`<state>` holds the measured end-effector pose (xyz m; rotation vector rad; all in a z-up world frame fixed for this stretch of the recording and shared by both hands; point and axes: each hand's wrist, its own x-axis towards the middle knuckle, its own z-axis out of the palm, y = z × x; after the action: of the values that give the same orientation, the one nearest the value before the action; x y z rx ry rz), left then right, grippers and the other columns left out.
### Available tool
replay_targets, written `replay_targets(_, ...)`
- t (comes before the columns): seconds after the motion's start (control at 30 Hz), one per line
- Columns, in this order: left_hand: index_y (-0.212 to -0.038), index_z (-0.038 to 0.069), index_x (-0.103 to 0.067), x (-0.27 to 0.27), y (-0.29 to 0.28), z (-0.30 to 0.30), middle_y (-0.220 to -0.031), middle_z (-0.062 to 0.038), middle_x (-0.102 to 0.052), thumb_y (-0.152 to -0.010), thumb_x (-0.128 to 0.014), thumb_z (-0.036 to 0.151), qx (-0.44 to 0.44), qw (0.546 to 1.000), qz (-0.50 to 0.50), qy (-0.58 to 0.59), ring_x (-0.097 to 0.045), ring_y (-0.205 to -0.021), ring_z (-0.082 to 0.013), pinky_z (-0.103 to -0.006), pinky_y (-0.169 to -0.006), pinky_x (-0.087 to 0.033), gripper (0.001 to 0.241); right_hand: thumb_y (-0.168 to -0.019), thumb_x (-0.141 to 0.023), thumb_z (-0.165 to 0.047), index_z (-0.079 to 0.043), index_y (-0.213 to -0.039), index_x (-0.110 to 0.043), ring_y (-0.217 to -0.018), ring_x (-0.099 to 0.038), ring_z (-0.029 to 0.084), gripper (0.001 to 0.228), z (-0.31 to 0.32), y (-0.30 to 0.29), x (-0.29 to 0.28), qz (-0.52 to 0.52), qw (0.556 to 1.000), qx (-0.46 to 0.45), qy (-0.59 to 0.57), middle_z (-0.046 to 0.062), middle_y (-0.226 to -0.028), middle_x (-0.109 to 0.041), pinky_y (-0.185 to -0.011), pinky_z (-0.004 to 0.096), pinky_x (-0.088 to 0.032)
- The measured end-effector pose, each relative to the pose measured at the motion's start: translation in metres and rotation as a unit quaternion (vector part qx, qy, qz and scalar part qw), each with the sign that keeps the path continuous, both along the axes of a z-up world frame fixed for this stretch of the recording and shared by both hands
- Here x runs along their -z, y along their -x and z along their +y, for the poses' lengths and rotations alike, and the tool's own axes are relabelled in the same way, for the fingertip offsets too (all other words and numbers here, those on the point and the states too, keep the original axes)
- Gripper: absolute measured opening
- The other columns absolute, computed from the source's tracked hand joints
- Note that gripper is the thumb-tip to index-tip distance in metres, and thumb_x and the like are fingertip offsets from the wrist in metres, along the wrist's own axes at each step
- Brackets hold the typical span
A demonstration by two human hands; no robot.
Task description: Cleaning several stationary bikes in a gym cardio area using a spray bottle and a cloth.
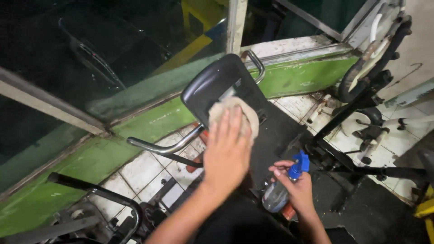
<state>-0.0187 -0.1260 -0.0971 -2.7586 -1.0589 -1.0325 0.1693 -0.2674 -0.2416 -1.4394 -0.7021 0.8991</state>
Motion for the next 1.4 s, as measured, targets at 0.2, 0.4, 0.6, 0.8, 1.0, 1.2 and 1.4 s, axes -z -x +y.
replay_targets(0.2, -0.128, 0.002, -0.066, -0.054, -0.005, 0.077, -0.157, -0.021, -0.042, -0.096, -0.061, 0.032, 0.005, 0.999, 0.026, -0.043, -0.038, -0.147, -0.0421, -0.0586, -0.121, -0.027, 0.044, -0.089, -0.072, -0.005, 0.003, -0.112, -0.069, -0.077, -0.072, 0.017, 0.024, -0.002, -0.005, -0.003, 0.008, 1.000, 0.011, -0.009, 0.013, -0.099, -0.078, -0.072, 0.031, -0.059)
replay_targets(0.4, -0.136, 0.000, -0.061, -0.055, -0.042, 0.097, -0.155, -0.027, -0.039, -0.102, -0.051, 0.032, -0.086, 0.991, 0.090, -0.042, -0.034, -0.145, -0.0490, -0.0598, -0.120, -0.020, 0.048, -0.089, -0.072, -0.005, 0.004, -0.111, -0.069, -0.079, -0.072, 0.017, 0.024, -0.009, 0.001, -0.007, 0.011, 1.000, 0.004, -0.004, 0.013, -0.098, -0.078, -0.073, 0.032, -0.059)
replay_targets(0.6, -0.137, 0.003, -0.060, -0.011, -0.036, 0.006, -0.161, -0.020, -0.040, -0.092, -0.053, 0.028, -0.013, 0.986, 0.160, -0.045, -0.035, -0.150, -0.0381, -0.0534, -0.124, -0.020, 0.052, -0.088, -0.073, -0.004, 0.003, -0.111, -0.069, -0.077, -0.071, 0.017, 0.024, -0.005, 0.000, 0.003, 0.022, 0.999, -0.021, 0.016, 0.013, -0.098, -0.078, -0.073, 0.031, -0.058)
replay_targets(0.8, -0.137, 0.006, -0.060, -0.043, -0.009, 0.039, -0.161, -0.015, -0.044, -0.098, -0.056, 0.027, -0.029, 0.996, 0.079, -0.023, -0.037, -0.151, -0.0324, -0.0549, -0.125, -0.021, 0.045, -0.089, -0.072, -0.005, 0.002, -0.115, -0.069, -0.078, -0.072, 0.015, 0.027, -0.003, -0.006, -0.013, -0.004, 1.000, -0.025, -0.013, 0.010, -0.100, -0.079, -0.072, 0.029, -0.059)
replay_targets(1.0, -0.133, -0.001, -0.055, -0.054, -0.057, 0.080, -0.154, -0.028, -0.044, -0.100, -0.058, 0.032, -0.022, 0.999, 0.022, -0.023, -0.035, -0.148, -0.0450, -0.0561, -0.124, -0.020, 0.047, -0.087, -0.074, -0.003, 0.003, -0.143, -0.055, -0.113, -0.062, 0.011, 0.059, 0.036, 0.012, -0.108, -0.285, 0.943, -0.010, -0.174, 0.016, -0.157, -0.048, -0.079, 0.023, -0.054)
replay_targets(1.2, -0.131, 0.001, -0.057, -0.056, -0.014, 0.059, -0.153, -0.026, -0.052, -0.103, -0.055, 0.010, 0.155, 0.961, -0.170, 0.155, -0.044, -0.150, -0.0428, -0.0563, -0.130, -0.024, 0.029, -0.080, -0.084, -0.017, -0.001, -0.112, -0.068, -0.131, -0.064, 0.038, 0.039, 0.108, 0.010, -0.169, -0.513, 0.841, -0.048, -0.165, 0.023, -0.166, -0.038, -0.102, 0.041, -0.055)
replay_targets(1.4, -0.113, -0.005, -0.071, 0.007, 0.156, 0.098, -0.118, -0.021, -0.071, -0.109, -0.060, 0.034, -0.014, 0.957, -0.281, 0.066, -0.068, -0.116, -0.0320, -0.0436, -0.106, -0.053, 0.042, -0.074, -0.085, -0.033, -0.005, -0.107, -0.072, -0.111, -0.069, 0.040, 0.045, 0.134, 0.017, -0.180, -0.524, 0.847, -0.091, -0.029, 0.025, -0.157, -0.044, -0.090, 0.043, -0.057)
